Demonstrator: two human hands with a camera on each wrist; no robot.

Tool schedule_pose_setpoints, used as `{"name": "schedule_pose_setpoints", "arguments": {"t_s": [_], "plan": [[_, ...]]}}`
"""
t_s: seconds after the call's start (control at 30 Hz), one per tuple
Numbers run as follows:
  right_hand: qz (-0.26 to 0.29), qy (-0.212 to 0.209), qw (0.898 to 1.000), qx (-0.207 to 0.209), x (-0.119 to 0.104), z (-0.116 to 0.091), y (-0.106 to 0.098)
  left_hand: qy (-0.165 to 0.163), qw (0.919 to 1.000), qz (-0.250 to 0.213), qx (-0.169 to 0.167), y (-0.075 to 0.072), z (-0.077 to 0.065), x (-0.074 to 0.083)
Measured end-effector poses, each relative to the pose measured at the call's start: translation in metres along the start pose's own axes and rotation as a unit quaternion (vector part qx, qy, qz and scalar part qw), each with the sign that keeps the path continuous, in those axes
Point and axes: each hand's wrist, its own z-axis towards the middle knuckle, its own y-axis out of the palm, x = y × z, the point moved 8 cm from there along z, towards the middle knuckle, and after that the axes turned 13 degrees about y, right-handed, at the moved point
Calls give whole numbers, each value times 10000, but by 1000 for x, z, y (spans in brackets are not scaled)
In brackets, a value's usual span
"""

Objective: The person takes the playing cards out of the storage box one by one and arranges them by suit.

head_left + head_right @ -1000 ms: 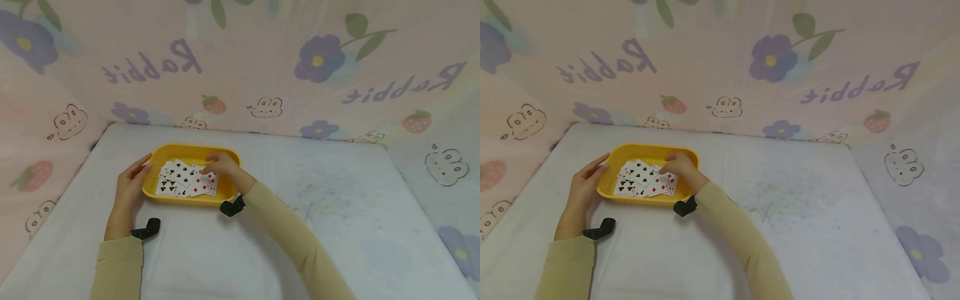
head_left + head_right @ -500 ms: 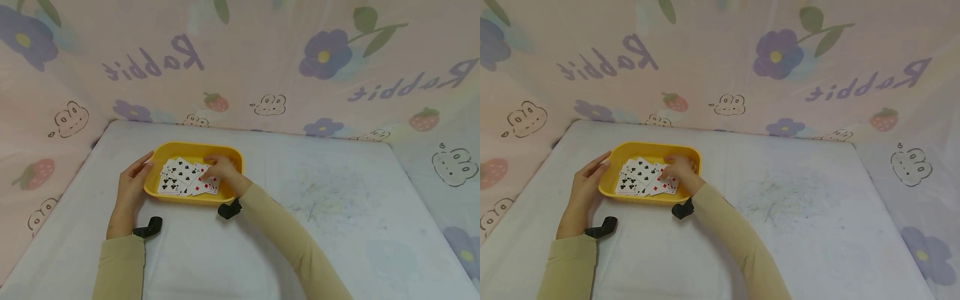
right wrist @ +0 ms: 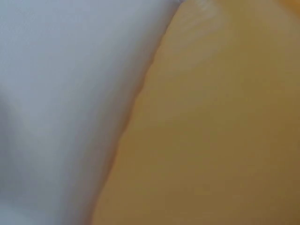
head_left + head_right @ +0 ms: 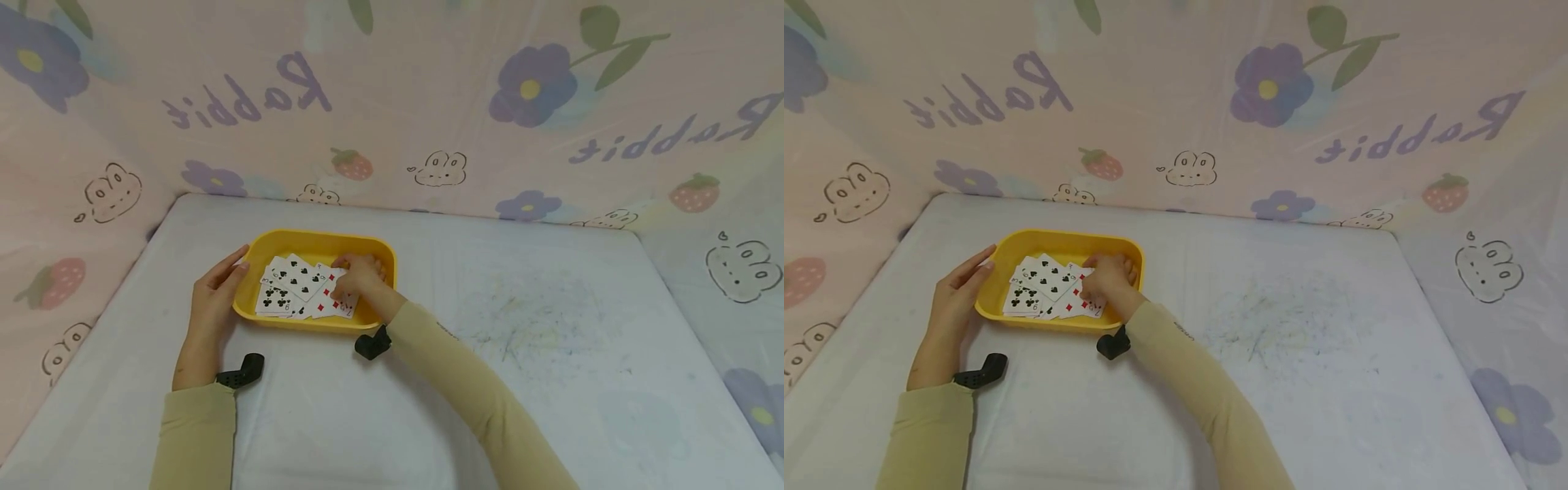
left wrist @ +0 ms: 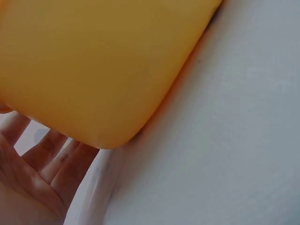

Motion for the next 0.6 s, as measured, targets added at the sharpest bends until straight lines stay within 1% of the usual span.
{"name": "schedule_pose_setpoints", "arguments": {"t_s": [0.13,0.23,0.3,0.33,0.43,0.5,0.6], "plan": [[333,103,9994,86,3,0,-4,15,9999,-119,26,1,0,-1],[841,110,9964,18,7,0,-8,-4,9996,-265,31,2,-1,-2],[1214,75,9925,-76,9,-1,-12,-48,9995,-316,27,2,-1,-3],[1412,31,9899,-107,10,-1,-15,-88,9994,-320,23,2,-1,-3],[1975,-223,9799,-182,9,-3,-24,-101,9999,-114,-24,0,-2,-3],[2217,-414,9740,-191,8,-6,-31,-93,9999,-1,-50,0,-1,-2],[2405,-724,9679,-91,5,-11,-43,-74,9999,-51,-57,0,0,0]]}}
